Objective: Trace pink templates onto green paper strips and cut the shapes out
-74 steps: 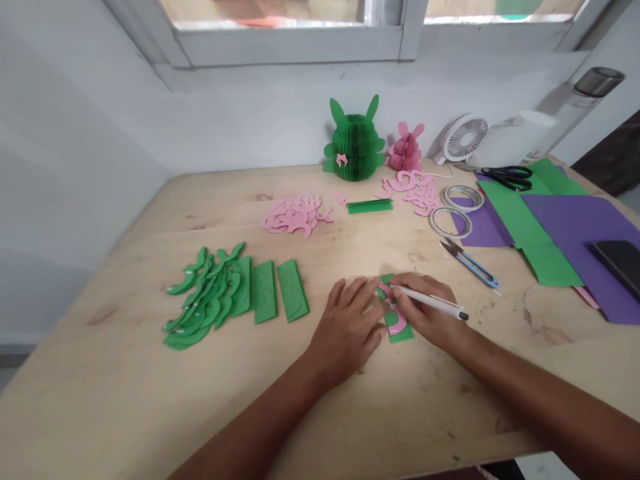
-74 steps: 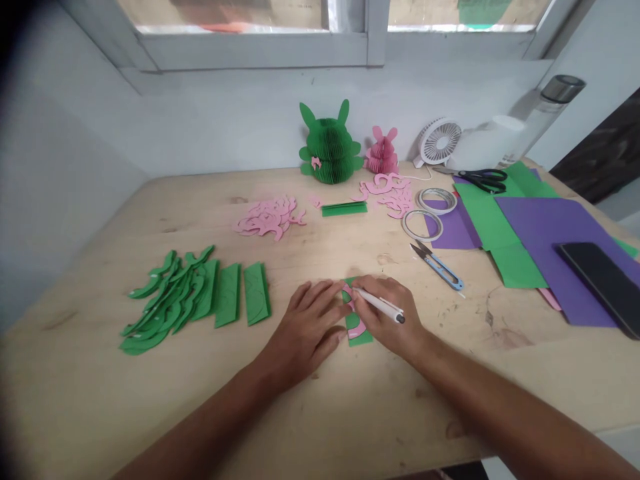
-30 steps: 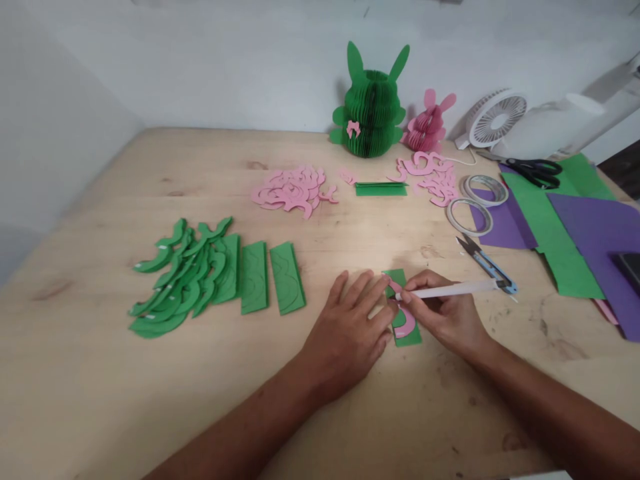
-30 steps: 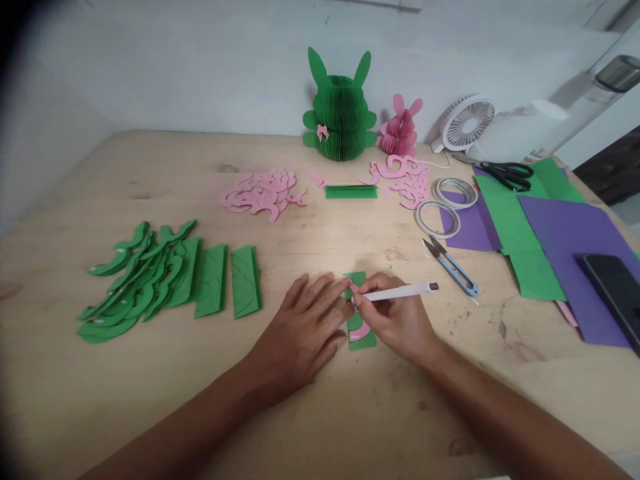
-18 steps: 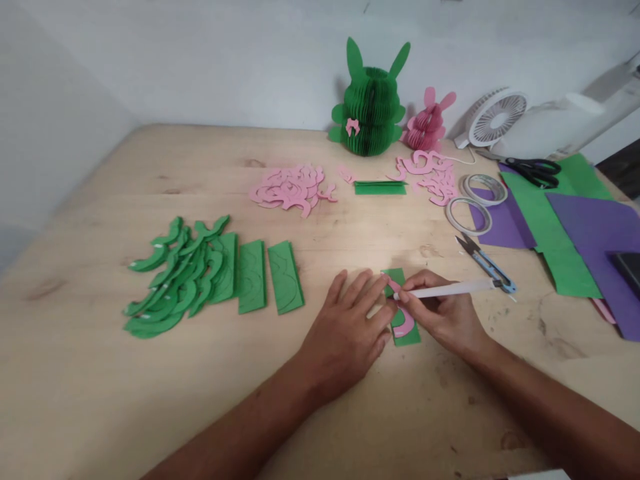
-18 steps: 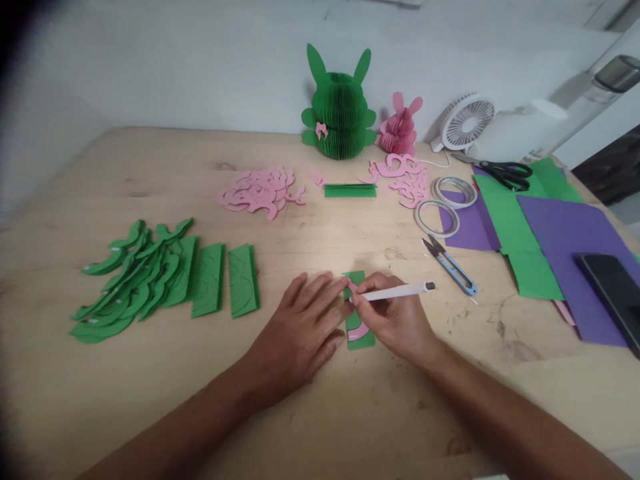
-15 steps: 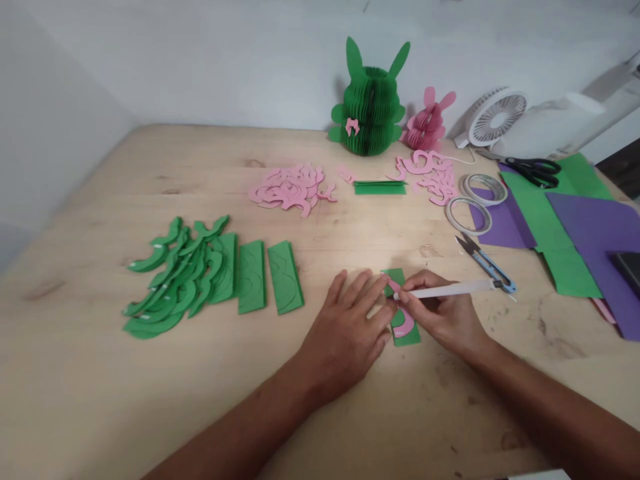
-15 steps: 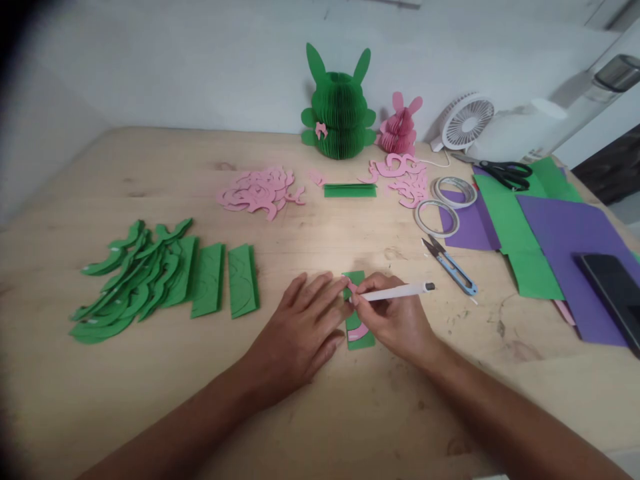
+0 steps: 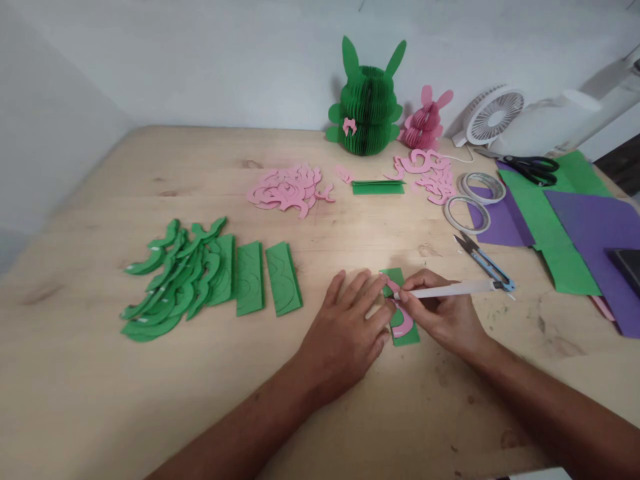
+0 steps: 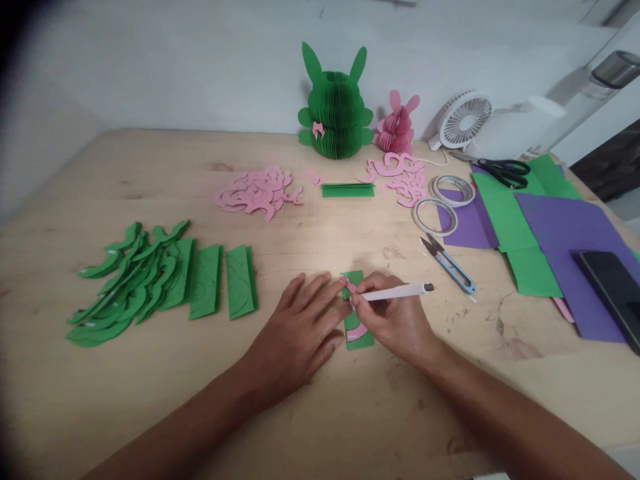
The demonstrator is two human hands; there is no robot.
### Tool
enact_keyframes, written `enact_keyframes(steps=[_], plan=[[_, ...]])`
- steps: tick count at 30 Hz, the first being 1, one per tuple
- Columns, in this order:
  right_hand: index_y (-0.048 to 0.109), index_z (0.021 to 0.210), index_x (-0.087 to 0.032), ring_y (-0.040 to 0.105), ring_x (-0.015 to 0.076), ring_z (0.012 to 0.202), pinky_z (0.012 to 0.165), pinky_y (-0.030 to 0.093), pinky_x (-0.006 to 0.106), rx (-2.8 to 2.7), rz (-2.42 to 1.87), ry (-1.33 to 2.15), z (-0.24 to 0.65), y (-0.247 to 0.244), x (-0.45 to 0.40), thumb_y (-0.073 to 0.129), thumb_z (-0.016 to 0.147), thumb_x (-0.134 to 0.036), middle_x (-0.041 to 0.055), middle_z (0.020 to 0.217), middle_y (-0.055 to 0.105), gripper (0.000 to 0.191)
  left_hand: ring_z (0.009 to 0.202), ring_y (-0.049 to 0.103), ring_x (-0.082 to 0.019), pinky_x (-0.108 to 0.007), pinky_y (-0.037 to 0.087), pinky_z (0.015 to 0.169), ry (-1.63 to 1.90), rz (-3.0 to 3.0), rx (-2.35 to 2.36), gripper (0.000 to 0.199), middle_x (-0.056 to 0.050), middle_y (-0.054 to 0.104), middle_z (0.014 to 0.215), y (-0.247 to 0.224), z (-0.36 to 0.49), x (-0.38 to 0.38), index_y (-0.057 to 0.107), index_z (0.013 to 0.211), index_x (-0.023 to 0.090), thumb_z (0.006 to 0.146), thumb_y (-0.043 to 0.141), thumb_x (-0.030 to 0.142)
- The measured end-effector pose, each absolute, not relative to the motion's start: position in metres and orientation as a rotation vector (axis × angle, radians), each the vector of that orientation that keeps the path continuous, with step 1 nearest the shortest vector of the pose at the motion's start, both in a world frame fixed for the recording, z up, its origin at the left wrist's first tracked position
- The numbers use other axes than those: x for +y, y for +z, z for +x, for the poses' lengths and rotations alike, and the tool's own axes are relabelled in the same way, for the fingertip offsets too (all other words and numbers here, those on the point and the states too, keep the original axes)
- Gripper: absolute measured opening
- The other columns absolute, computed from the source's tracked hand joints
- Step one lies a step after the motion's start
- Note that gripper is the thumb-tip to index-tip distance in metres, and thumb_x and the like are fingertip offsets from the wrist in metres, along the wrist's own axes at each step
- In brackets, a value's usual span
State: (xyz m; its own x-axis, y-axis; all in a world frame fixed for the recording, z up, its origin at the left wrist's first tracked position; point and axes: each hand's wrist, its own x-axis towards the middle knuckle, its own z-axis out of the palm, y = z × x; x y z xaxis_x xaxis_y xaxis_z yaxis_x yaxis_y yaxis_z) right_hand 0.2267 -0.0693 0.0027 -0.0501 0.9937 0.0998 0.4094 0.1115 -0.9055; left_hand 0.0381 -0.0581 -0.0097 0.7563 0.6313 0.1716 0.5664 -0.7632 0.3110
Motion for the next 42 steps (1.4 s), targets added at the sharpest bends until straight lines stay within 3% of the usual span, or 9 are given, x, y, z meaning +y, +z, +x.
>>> enact_keyframes(steps=[42], plan=[[0.056,0.07,-0.019,0.054,0.0116,0.055,0.049,0.044,0.022,-1.587,-1.477,0.797,0.2287,0.0093,-0.0675,0.059,0.078,-0.018,-0.0006,0.062,0.058,0.008,0.135,0.03,-0.03,-0.055,0.021,0.11,0.388,2.707,0.958,0.037,-0.009,0.042,0.143,-0.0078,0.0386,-0.0585,0.053,0.125,0.023,0.093,0.042,0.036]])
